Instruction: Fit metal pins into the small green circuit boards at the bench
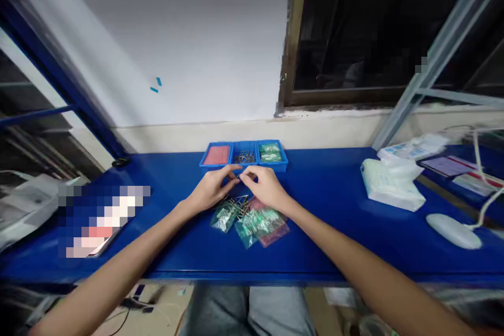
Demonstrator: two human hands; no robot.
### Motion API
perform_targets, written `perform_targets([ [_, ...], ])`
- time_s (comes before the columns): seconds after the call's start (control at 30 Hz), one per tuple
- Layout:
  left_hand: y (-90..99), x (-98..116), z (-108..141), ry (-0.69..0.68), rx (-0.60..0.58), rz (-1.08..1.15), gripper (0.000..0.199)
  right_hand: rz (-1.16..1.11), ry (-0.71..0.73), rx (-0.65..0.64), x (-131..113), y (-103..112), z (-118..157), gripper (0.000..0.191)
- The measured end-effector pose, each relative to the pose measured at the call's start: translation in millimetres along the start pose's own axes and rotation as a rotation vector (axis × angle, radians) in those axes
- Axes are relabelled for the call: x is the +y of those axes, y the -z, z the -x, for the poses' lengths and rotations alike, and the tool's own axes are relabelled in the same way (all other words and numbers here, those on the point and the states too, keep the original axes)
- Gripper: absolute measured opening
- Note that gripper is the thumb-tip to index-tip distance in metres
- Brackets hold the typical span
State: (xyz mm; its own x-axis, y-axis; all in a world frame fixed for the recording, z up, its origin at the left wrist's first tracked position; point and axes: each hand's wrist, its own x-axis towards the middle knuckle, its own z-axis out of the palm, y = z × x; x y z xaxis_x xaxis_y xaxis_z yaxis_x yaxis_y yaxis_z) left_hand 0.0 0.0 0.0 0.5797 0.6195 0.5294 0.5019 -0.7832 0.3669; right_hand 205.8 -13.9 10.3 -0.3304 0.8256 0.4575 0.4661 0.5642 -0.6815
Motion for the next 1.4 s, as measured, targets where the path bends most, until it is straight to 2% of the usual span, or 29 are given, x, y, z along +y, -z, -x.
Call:
perform_targets([
  [0.13, 3.2, 6, -2, -0.02, 0.013, 0.011, 0.023, 0.054, 0.001, -0.049, 6, -3, -1, 0.023],
  [0.3, 2.4, 7, -2, 0.053, 0.059, 0.063, 0.02, 0.034, -0.022, -0.13, 7, -8, 2, 0.025],
  [0.47, -1.0, 4, -1, 0.103, 0.054, 0.131, 0.016, 0.034, -0.037, -0.136, 4, -8, 3, 0.024],
  [0.6, -0.8, 4, -2, 0.082, 0.065, 0.151, 0.013, 0.038, -0.033, -0.094, 3, -5, 1, 0.019],
  [0.73, 0.7, 2, -3, -0.014, 0.053, 0.077, 0.013, 0.036, -0.029, -0.006, -1, -1, 0, 0.017],
  [0.83, -0.2, 1, -2, -0.034, 0.045, 0.027, 0.014, 0.006, -0.022, 0.001, -4, 0, 0, 0.018],
  [1.03, -2.9, 0, -3, -0.016, 0.15, -0.001, 0.016, -0.177, -0.02, 0.017, 6, 0, -4, 0.023],
  [1.1, -2.8, 0, -4, 0.016, 0.182, 0.017, 0.017, -0.156, -0.033, 0.036, 12, -1, -5, 0.016],
  [1.2, -2.3, 1, -6, 0.063, 0.166, 0.093, 0.018, -0.072, -0.017, 0.066, 15, -3, -5, 0.008],
  [1.4, -2.3, 6, -5, 0.111, 0.12, 0.285, 0.007, 0.093, 0.11, 0.036, 10, -9, -1, 0.004],
])
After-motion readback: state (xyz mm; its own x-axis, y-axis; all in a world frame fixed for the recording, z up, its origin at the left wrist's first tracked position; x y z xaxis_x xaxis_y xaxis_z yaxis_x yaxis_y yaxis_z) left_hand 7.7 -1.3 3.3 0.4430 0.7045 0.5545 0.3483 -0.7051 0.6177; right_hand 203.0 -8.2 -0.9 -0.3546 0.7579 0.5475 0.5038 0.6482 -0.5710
